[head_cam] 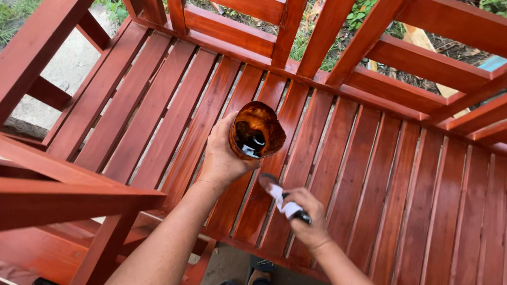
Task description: The person holds a cut plastic bottle filled with reddish-brown wood stain in one hand and a brush in the other, brushing the stain onto the slats and frame of a red wooden bench. They pause to pour more stain from a can into the bottle, then resume brushing the bench seat and edges.
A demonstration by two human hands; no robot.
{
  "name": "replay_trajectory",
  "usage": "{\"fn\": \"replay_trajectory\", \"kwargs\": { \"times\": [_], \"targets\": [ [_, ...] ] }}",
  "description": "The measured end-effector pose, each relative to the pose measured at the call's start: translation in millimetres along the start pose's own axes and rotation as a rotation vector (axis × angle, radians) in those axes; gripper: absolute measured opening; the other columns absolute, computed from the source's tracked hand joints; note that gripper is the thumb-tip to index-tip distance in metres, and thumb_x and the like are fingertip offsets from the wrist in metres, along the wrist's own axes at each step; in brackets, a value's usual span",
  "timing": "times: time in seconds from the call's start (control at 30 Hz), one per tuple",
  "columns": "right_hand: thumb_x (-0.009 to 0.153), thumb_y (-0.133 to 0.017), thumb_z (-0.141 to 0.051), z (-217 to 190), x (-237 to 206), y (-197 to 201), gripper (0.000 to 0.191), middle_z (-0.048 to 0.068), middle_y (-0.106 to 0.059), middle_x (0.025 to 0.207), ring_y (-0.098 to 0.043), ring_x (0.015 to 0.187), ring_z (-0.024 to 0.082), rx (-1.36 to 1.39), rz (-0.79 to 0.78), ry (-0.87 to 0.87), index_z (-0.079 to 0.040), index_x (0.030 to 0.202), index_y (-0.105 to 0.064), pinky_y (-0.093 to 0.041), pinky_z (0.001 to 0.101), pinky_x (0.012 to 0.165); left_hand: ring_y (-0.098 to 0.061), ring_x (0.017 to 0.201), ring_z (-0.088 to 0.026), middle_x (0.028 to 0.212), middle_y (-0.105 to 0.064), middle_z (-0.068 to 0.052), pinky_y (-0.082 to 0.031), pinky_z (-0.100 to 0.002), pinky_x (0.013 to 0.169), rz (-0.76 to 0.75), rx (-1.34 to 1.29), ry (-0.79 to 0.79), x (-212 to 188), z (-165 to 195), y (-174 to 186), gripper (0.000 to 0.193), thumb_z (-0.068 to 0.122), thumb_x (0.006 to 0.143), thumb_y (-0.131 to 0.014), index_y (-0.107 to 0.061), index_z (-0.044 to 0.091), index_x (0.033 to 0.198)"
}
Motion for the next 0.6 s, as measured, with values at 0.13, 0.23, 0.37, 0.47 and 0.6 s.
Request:
{"fn": "replay_trajectory", "kwargs": {
  "times": [0.13,0.23,0.37,0.47,0.6],
  "targets": [
    [0.072,-0.062,0.005,-21,-54,-9,0.017,0.011,-0.074,0.101,-0.074,0.096,0.026,0.015,-0.03,-0.066,-0.006,0.082,-0.07,-0.055,0.0312,0.085,-0.058,0.126,-0.033,0.131,-0.06,-0.012,-0.049,-0.043,0.107,0.022,-0.027,-0.027,-18,6,10,0.104,0.017,0.043,-0.098,-0.051,0.012,0.136],
    [0.075,-0.068,0.002,-31,-86,-17,0.011,0.011,-0.074,0.103,-0.075,0.097,0.026,0.032,-0.065,-0.114,-0.006,0.082,-0.07,-0.055,0.0313,0.084,-0.058,0.126,-0.033,0.131,-0.061,-0.011,-0.049,-0.043,0.108,0.008,-0.014,-0.034,-29,8,13,0.104,0.017,0.044,-0.098,-0.051,0.012,0.137],
    [0.076,-0.07,0.0,-36,-117,-25,0.009,0.012,-0.073,0.105,-0.075,0.099,0.026,0.065,-0.13,-0.166,-0.005,0.083,-0.071,-0.055,0.0314,0.086,-0.055,0.127,-0.034,0.133,-0.058,-0.013,-0.047,-0.044,0.108,0.025,0.0,-0.056,-37,8,12,0.108,0.016,0.044,-0.099,-0.048,0.01,0.139],
    [0.076,-0.071,0.001,-38,-133,-27,0.008,0.013,-0.072,0.105,-0.075,0.103,0.026,0.107,-0.174,-0.176,-0.005,0.082,-0.071,-0.055,0.0324,0.088,-0.056,0.127,-0.032,0.133,-0.058,-0.012,-0.048,-0.042,0.11,0.01,-0.02,-0.019,-42,7,7,0.109,0.016,0.044,-0.098,-0.047,0.011,0.14],
    [0.076,-0.07,0.004,-33,-141,-17,0.01,0.012,-0.073,0.102,-0.074,0.104,0.025,0.195,-0.151,-0.186,-0.004,0.082,-0.071,-0.054,0.0325,0.089,-0.055,0.128,-0.031,0.133,-0.057,-0.011,-0.047,-0.042,0.111,-0.01,-0.023,-0.013,-41,8,-1,0.11,0.017,0.044,-0.1,-0.047,0.012,0.14]
  ]
}}
Point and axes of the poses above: each hand's wrist, its own x-axis towards the middle knuckle, its own y-axis out of the back of the hand, z = x × y, the point moved 4 cm from there along x, towards the middle knuckle
